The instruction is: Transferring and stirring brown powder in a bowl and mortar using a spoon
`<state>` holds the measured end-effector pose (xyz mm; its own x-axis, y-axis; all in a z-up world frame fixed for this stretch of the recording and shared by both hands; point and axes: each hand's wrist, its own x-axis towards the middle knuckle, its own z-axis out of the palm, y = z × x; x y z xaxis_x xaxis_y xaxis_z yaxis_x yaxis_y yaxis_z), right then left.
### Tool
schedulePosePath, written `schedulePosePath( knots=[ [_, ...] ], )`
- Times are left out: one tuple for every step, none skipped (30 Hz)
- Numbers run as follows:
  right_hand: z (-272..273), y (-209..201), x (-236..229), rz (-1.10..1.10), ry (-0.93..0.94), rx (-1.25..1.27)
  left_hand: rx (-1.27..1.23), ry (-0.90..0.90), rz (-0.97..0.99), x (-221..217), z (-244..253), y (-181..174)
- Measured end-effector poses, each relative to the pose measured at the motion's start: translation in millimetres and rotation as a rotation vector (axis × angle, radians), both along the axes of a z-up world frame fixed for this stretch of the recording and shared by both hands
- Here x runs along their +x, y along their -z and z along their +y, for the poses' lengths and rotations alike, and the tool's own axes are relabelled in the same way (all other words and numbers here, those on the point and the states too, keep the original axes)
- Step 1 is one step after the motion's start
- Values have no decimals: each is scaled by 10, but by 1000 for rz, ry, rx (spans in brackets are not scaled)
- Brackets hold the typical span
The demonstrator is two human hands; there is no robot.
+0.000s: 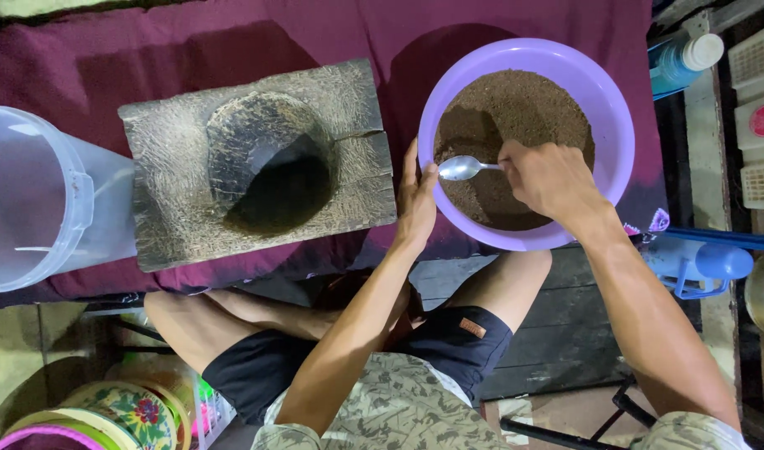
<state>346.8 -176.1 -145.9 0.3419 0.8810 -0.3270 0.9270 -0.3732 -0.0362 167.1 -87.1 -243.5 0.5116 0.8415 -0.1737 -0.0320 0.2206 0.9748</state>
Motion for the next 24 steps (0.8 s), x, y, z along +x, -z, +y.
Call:
schedulePosePath(
  knots=[
    [30, 1, 8, 4, 4, 20, -1, 2, -8, -8, 3, -1],
    [52, 1, 16, 8, 9, 41, -3, 6, -16, -14, 0, -1],
    [82, -6, 32, 8, 10, 42, -1, 6, -16, -14, 10, -12],
    [115, -13, 46, 16, 13, 43, -9, 13, -11, -17, 19, -22],
    [148, -20, 58, 24, 16, 43, -18, 20, -6, -22, 28, -31],
    [169, -28, 63, 25, 16, 45, -16, 19, -5, -16, 26, -37],
    [188, -36, 66, 53, 32, 53, -15, 18, -8, -11, 23, -42],
    [202, -45, 71, 80, 47, 60, -15, 17, -11, -5, 13, -47],
    [204, -63, 68, 81, 46, 61, -14, 16, -11, -6, 16, -32],
    [207, -82, 66, 93, 40, 66, -8, 14, -15, -5, 19, -17],
    [209, -100, 65, 106, 35, 71, -1, 11, -20, -4, 22, -1],
    [206, -152, 41, 107, 35, 70, -2, 11, -18, -2, 22, 20],
    [201, -203, 19, 105, 25, 63, 6, 11, -22, 2, 21, 41],
    [191, -257, 0, 102, 17, 57, 14, 13, -27, 13, 17, 62],
    [165, -243, 7, 102, 18, 55, 12, 14, -27, 19, 29, 79],
    [131, -230, 10, 54, -2, 105, 10, 11, -25, 24, 35, 96],
    [95, -218, 12, 6, -23, 154, 7, 8, -22, 28, 39, 111],
    [56, -271, 8, 4, -19, 154, 7, 12, -24, 33, 52, 103],
    [17, -324, 2, -17, -2, 155, -19, 11, -27, 35, 67, 95],
    [-14, -375, -6, -38, 13, 157, -45, 8, -30, 34, 83, 90],
    [-77, -383, -9, -40, 14, 156, -46, 9, -32, 49, 96, 1],
    [-143, -390, -16, -25, 32, 171, -107, -11, -28, 56, 102, -87],
    [-210, -397, -23, -9, 50, 186, -167, -32, -25, 63, 108, -175],
    [-251, -404, -57, -12, 51, 185, -169, -31, -27, 118, 153, -109]
  ],
)
